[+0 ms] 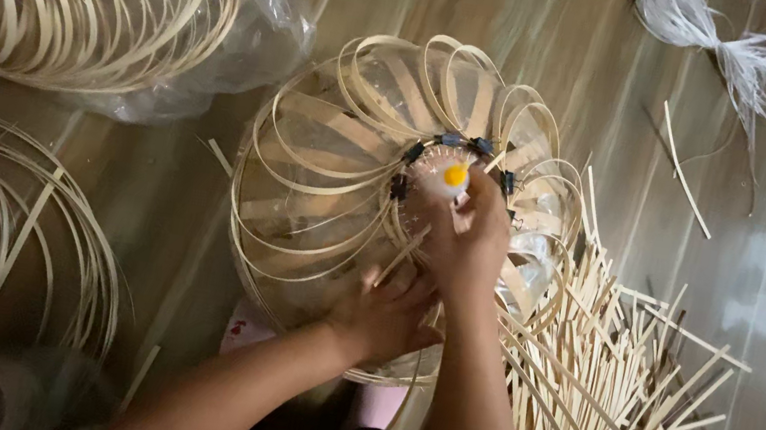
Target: The person constructs a spherical bamboo lamp by applying adhesive to wood strips and securing them to a circular base using clips, while also weaving additional strips into the frame by hand.
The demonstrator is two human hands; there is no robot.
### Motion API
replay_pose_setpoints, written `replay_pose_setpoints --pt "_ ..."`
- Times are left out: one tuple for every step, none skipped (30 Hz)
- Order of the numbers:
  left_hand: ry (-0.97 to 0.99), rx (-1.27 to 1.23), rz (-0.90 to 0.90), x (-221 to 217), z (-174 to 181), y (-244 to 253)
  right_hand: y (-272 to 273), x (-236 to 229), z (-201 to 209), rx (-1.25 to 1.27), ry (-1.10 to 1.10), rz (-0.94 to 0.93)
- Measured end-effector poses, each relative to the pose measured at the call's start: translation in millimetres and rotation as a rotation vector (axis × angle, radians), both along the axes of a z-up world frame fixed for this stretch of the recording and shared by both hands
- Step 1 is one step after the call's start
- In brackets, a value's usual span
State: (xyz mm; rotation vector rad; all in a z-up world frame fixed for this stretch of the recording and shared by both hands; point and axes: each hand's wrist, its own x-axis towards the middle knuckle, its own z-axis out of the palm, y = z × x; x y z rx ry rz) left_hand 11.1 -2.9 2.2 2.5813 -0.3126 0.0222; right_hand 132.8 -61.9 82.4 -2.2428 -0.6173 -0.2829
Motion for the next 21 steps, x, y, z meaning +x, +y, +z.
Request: replay_pose_setpoints --pt "0.077 0.002 -0.028 -0.6 1.1 1.6 2.8 2.3 -0.7 -0.027 -0.015 0.005" --pt "0.154 0.005 -0.056 -1.8 2.5 3.2 5.8 4.8 -1.1 -0.053 -0.03 0.011" --pt "0.052 0.036 -0.032 -2.4 3.7 4.7 8.9 8.9 -1.0 -0.078 -0.049 0.019" --pt "-0.051 0.068 -0.008 -4.0 4.6 5.5 11.3 12.5 -0.4 -0.102 -0.016 0.011" --pt "-0.148 0.097 0.018 -6.0 4.7 5.3 12.9 15.0 -0.1 -0.129 0.021 0.005" --pt "-0.092 0.113 0.002 -5.2 2.9 5.4 13.4 16.8 0.0 -0.155 0.059 -0.001" --pt "-0.032 0.126 -0.018 -5.3 0.1 4.1 11.9 16.6 -0.2 -0.163 0.042 0.008" --pt "0.028 0.139 -0.037 -5.6 -3.3 2.3 10.2 16.1 -0.4 -0.172 0.026 0.018" --pt "-0.13 0.206 0.028 -7.0 -6.7 0.7 8.6 15.5 -0.4 -0.178 0.009 0.026" --pt "-0.288 0.272 0.094 -9.5 -9.9 -0.7 7.3 14.9 -0.5 -0.17 0.028 0.028" --pt "-0.445 0.337 0.165 -11.4 -12.8 -2.0 6.7 13.9 -0.6 -0.163 0.048 0.033" --pt "-0.406 0.293 0.155 -12.2 -15.3 -3.2 6.5 13.1 -0.9 -0.157 0.068 0.038" --pt "-0.369 0.249 0.147 -12.3 -17.5 -3.9 7.3 13.5 -1.6 -0.144 0.071 0.021" --pt "-0.332 0.206 0.138 -12.2 -18.7 -4.5 8.2 14.0 -2.4 -0.131 0.074 0.003" --pt "-0.316 0.196 0.121 -12.1 -19.0 -4.1 9.6 14.9 -3.1 -0.116 0.077 -0.014" --pt "-0.3 0.185 0.103 -11.7 -18.6 -3.1 9.7 15.8 -3.1 -0.114 0.112 -0.013" --pt "-0.283 0.174 0.085 -11.4 -17.2 -2.6 8.6 16.3 -2.6 -0.113 0.149 -0.012" --pt "-0.243 0.201 0.08 -10.5 -15.0 -2.5 5.9 16.3 -1.3 -0.112 0.186 -0.012" --pt "-0.203 0.228 0.074 -10.0 -12.5 -2.4 -0.2 14.0 1.1 -0.075 0.163 0.008" --pt "-0.162 0.255 0.067 -9.3 -9.6 -1.7 -7.8 10.7 3.8 -0.037 0.139 0.027" --pt "-0.177 0.244 0.068 -10.3 -6.3 -0.5 -17.3 5.1 6.4 -0.002 0.118 0.042"
